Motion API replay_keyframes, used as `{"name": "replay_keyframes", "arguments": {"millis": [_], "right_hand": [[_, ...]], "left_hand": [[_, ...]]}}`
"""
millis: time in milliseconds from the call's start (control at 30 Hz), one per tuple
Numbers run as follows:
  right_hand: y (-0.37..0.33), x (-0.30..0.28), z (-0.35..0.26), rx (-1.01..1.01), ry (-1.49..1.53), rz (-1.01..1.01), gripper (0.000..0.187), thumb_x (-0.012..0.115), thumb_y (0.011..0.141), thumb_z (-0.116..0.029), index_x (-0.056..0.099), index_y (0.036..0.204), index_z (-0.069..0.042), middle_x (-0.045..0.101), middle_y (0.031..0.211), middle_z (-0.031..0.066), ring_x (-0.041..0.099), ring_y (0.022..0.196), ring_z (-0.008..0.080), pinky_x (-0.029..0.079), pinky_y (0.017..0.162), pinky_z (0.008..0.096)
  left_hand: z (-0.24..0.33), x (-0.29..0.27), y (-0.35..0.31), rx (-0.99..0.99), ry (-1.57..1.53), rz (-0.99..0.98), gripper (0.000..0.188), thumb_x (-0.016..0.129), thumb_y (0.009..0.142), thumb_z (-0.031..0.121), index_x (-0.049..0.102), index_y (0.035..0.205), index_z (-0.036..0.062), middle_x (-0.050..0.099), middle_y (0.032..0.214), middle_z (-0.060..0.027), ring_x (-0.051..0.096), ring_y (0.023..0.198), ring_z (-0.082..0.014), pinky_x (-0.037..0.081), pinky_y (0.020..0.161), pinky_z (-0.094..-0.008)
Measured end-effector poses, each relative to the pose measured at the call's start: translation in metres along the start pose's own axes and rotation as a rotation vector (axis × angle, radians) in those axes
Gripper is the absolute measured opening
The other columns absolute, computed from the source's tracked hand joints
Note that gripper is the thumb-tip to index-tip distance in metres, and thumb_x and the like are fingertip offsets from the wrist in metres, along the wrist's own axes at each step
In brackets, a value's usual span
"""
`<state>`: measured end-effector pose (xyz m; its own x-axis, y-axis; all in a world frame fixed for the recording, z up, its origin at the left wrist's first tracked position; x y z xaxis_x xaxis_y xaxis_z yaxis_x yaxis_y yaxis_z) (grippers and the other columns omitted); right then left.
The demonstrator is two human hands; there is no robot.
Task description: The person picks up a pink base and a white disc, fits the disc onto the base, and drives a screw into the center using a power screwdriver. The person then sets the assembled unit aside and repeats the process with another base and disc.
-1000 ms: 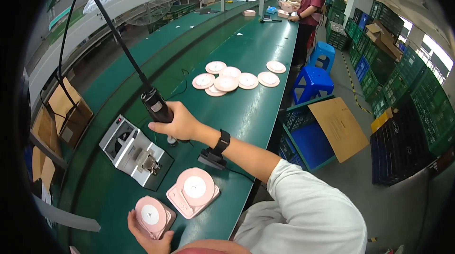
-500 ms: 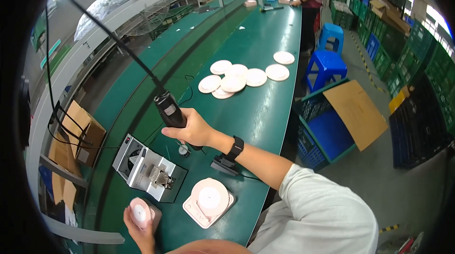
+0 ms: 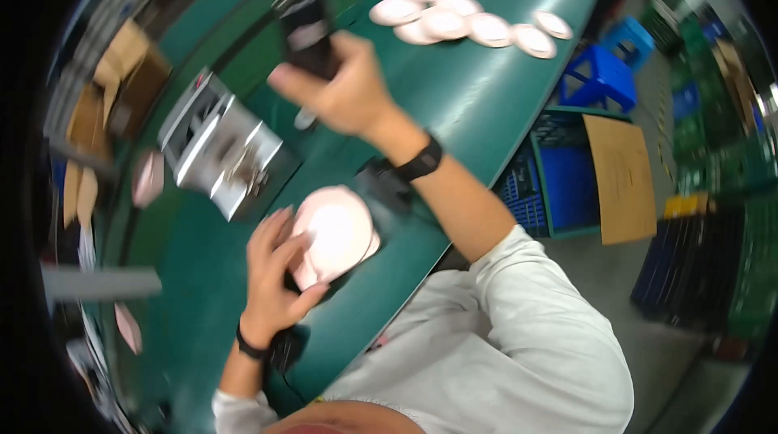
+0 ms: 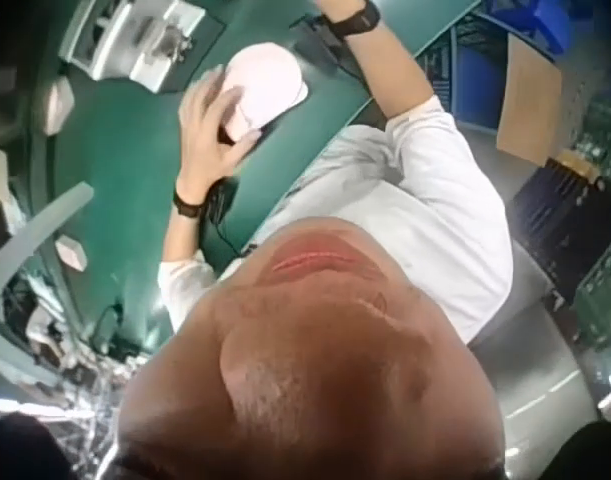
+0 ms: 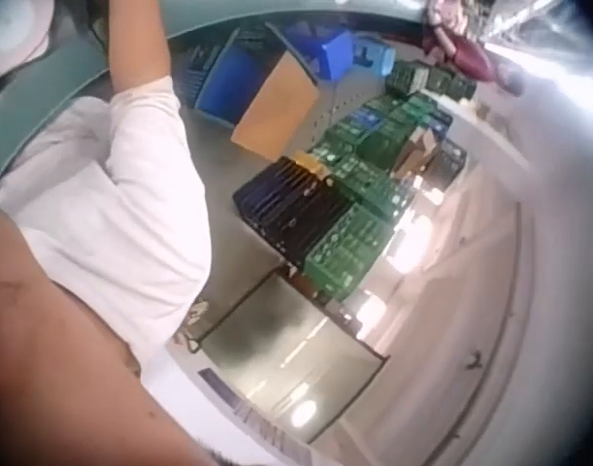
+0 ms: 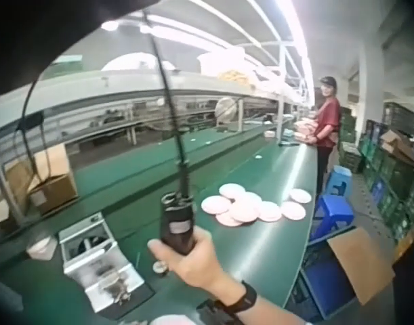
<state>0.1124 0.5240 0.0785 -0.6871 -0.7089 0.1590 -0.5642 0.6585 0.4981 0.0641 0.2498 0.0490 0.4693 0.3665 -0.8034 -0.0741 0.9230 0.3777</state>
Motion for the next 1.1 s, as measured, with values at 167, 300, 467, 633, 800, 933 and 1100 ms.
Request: {"name": "replay_keyframes", "arguments": {"millis": [167,300,467,633,800,933,1100], "right_hand": [[-0.003,0.007,-0.002,-0.117,-0.024,-0.03,0.02,0.073,0.096,-0.011,0.058,0.106,-0.002,0.061,0.069,0.0055,0.056,0.052,0.0144,0.048,0.05,0.0314],[-0.007,0.035,-0.051,-0.165,0.234,-0.236,0.015,0.057,0.104,-0.018,0.052,0.103,-0.004,0.052,0.07,0.004,0.048,0.052,0.0144,0.046,0.056,0.034],[0.001,0.084,-0.086,-0.194,0.369,-0.503,0.018,0.048,0.106,-0.023,0.05,0.099,-0.007,0.046,0.071,0.0033,0.045,0.053,0.0143,0.043,0.059,0.0337],[-0.011,0.128,-0.092,-0.017,0.241,-0.262,0.02,0.073,0.093,-0.012,0.057,0.083,-0.003,0.055,0.06,0.0032,0.051,0.045,0.0114,0.041,0.045,0.027],[0.014,0.14,-0.047,-0.16,0.727,-0.609,0.023,0.073,0.094,-0.019,0.058,0.086,-0.003,0.057,0.062,0.0061,0.052,0.045,0.014,0.043,0.045,0.0283],[-0.009,0.126,-0.065,-0.015,0.535,-0.601,0.017,0.056,0.102,-0.022,0.053,0.097,-0.006,0.051,0.069,0.0047,0.048,0.05,0.0145,0.043,0.054,0.0325],[-0.029,0.101,-0.094,0.072,0.315,-0.681,0.021,0.048,0.104,-0.028,0.05,0.105,-0.007,0.05,0.073,0.004,0.046,0.054,0.0141,0.043,0.059,0.0352]], "left_hand": [[-0.018,0.021,-0.022,-0.023,-0.135,-0.004,0.069,0.082,0.08,0.043,0.062,0.136,0.0084,0.045,0.156,-0.0233,0.046,0.138,-0.0441,0.036,0.115,-0.053],[-0.012,0.021,-0.035,-0.06,-0.091,0.033,0.077,0.085,0.072,0.038,0.059,0.139,0.008,0.045,0.157,-0.0215,0.047,0.137,-0.0427,0.036,0.115,-0.0526],[-0.018,0.003,-0.044,-0.153,-0.049,0.051,0.083,0.085,0.066,0.031,0.058,0.14,0.0071,0.046,0.155,-0.0211,0.047,0.135,-0.0421,0.038,0.113,-0.0516],[-0.031,0.005,-0.044,-0.16,-0.118,0.128,0.084,0.084,0.064,0.028,0.056,0.141,0.0062,0.047,0.154,-0.0214,0.046,0.137,-0.042,0.037,0.115,-0.0516],[-0.03,0.005,-0.04,-0.182,-0.194,0.161,0.084,0.084,0.067,0.025,0.054,0.144,0.0074,0.047,0.154,-0.0191,0.044,0.14,-0.0411,0.036,0.115,-0.0516],[-0.035,0.007,-0.049,-0.21,-0.219,0.158,0.088,0.084,0.066,0.024,0.051,0.146,0.0067,0.046,0.157,-0.018,0.043,0.141,-0.0424,0.037,0.117,-0.0513],[-0.035,0.005,-0.052,-0.167,-0.207,0.186,0.091,0.084,0.066,0.021,0.049,0.149,0.0073,0.046,0.159,-0.0148,0.043,0.141,-0.0421,0.038,0.116,-0.0512]]}}
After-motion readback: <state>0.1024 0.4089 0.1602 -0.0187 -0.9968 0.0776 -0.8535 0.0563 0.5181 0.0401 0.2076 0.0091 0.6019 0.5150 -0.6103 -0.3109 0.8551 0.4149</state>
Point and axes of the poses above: each hand's wrist, its own y-axis towards the middle knuckle, its own x-axis out of the palm, z = x × y, the point moved 3 cm from there along y, towards the middle knuckle
